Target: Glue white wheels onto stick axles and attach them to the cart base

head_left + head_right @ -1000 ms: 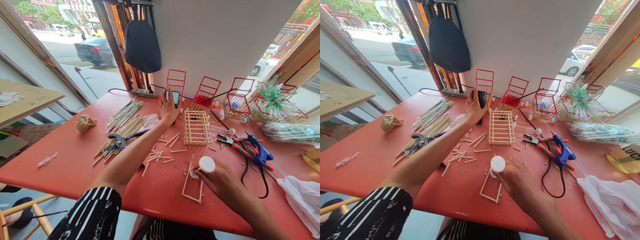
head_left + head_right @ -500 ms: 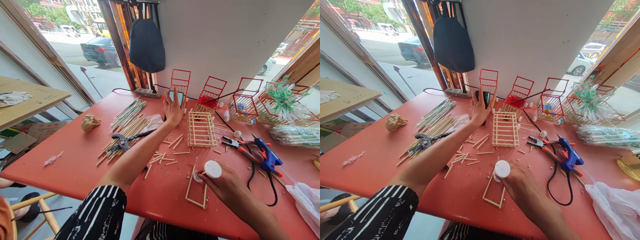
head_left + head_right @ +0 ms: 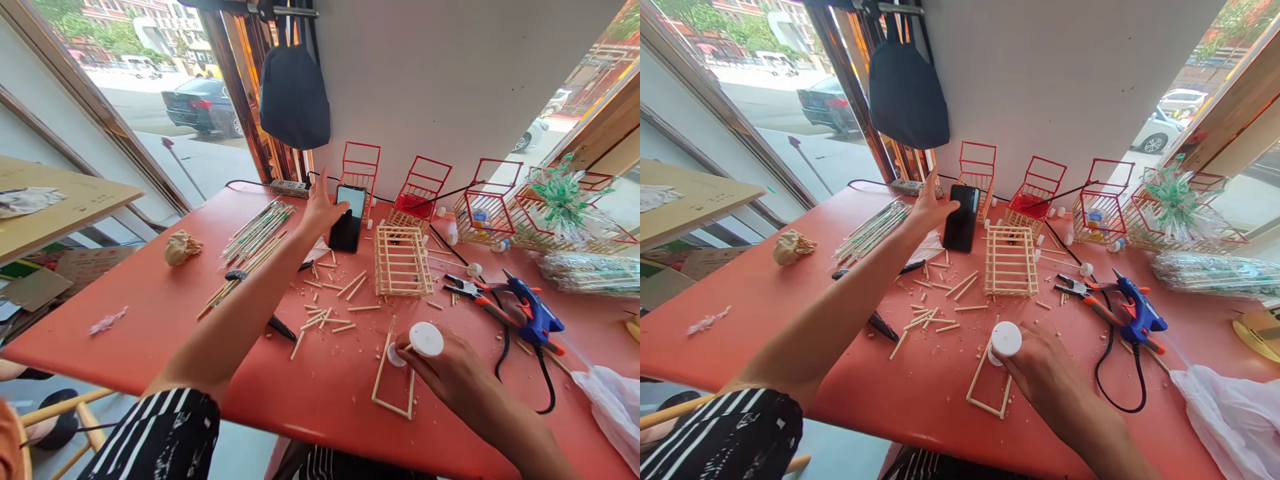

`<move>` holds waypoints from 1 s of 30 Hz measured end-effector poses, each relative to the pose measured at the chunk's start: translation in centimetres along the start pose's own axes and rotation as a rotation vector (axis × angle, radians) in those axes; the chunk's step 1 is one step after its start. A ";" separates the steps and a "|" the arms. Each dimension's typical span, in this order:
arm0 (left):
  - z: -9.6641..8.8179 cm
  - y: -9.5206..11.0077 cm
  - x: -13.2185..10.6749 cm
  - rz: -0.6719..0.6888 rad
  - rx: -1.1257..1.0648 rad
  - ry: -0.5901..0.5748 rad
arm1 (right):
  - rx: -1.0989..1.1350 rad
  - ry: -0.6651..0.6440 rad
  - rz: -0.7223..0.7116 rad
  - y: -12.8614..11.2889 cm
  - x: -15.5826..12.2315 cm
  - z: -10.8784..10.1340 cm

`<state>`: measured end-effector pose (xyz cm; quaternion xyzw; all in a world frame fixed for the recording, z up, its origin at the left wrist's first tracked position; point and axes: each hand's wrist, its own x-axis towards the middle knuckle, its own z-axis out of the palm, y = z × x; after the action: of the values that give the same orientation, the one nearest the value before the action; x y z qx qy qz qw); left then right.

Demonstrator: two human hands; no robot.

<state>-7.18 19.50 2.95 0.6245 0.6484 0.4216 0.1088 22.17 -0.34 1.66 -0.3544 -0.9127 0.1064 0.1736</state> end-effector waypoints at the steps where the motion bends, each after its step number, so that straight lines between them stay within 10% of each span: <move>1: -0.8 -0.6 0.1 0.002 -0.013 -0.040 | 0.005 0.004 0.006 0.0 0.0 0.0; 15: -2.5 -1.3 -0.9 0.360 0.367 -0.426 | 0.012 -0.003 0.078 0.1 -0.2 0.1; 30: 3.0 2.9 -2.1 -0.008 0.067 -0.014 | 0.013 -0.018 0.037 0.5 -0.4 0.4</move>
<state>-2.73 18.46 2.27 0.6282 0.6638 0.3948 0.0939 22.62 -0.27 1.08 -0.3691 -0.9067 0.1186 0.1658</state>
